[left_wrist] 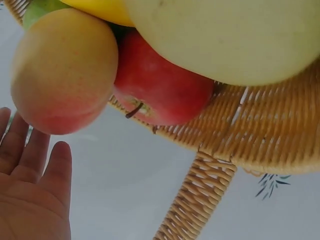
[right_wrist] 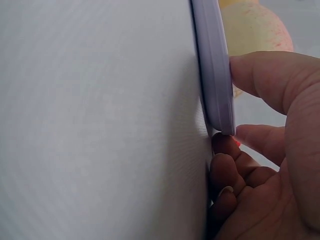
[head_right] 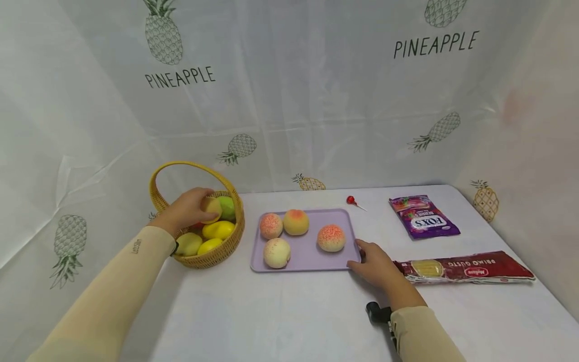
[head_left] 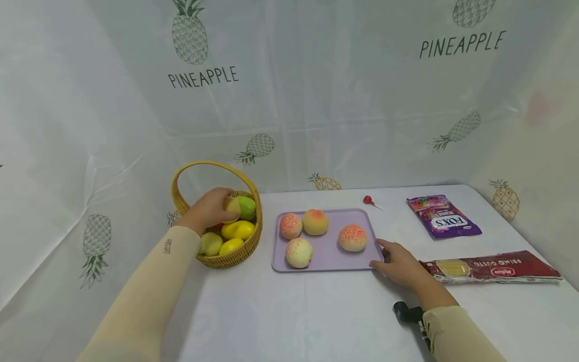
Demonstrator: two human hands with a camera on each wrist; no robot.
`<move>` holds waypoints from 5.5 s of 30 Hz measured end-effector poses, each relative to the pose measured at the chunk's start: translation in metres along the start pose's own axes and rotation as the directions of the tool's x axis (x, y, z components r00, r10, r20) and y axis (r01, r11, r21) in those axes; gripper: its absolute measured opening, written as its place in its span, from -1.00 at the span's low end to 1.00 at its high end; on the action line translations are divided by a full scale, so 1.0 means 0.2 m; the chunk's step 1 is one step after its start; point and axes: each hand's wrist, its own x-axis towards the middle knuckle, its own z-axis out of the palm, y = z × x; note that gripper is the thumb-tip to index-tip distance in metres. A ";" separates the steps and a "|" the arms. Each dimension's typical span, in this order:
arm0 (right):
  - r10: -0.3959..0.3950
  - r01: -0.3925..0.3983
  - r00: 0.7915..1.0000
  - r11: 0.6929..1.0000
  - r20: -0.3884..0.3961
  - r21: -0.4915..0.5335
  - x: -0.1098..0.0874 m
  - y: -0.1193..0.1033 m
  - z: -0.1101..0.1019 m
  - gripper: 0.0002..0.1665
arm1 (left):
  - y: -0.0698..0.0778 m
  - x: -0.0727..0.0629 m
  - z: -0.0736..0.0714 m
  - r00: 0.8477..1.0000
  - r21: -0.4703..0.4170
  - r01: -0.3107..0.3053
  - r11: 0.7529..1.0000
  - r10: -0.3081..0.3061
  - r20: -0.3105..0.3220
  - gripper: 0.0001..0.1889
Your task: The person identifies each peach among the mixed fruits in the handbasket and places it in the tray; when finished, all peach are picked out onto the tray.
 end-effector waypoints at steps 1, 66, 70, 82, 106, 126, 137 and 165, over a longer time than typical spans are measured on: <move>0.001 -0.001 1.000 1.000 0.000 -0.001 0.00 0.00 0.00 -0.02 | 0.00 0.01 0.00 1.000 0.005 -0.007 1.000 0.007 0.001 -0.14; 0.003 -0.004 0.999 1.000 -0.042 -0.004 0.00 0.02 0.03 -0.03 | -0.14 0.10 0.11 0.997 -0.025 -0.045 0.999 0.046 0.056 -0.09; 0.022 -0.023 0.999 1.000 -0.033 -0.006 0.00 0.02 0.03 -0.02 | -0.16 0.09 0.10 0.999 -0.050 -0.038 0.998 0.039 0.027 -0.11; 0.039 -0.039 0.999 0.999 -0.027 -0.005 0.00 0.02 0.03 -0.01 | -0.16 0.01 0.04 0.999 -0.110 -0.021 0.994 0.018 -0.033 -0.22; 0.011 -0.011 0.999 1.000 -0.035 -0.011 -0.02 0.02 0.03 -0.02 | -0.12 -0.21 0.01 0.991 -0.189 -0.054 0.981 0.029 -0.129 -0.14; 0.004 -0.004 1.000 1.000 -0.027 0.002 -0.01 0.00 0.03 -0.01 | -0.09 -0.39 0.05 0.979 -0.232 -0.056 0.971 0.008 -0.203 -0.16; 0.004 -0.005 0.999 1.000 -0.035 -0.014 -0.01 0.00 0.02 -0.02 | -0.02 -0.44 0.09 0.973 -0.324 -0.105 0.940 0.031 -0.227 -0.19; 0.009 -0.009 1.000 1.000 -0.024 -0.003 -0.02 0.00 0.02 -0.02 | 0.20 -0.48 0.18 0.953 -0.337 -0.251 0.907 0.172 -0.248 -0.24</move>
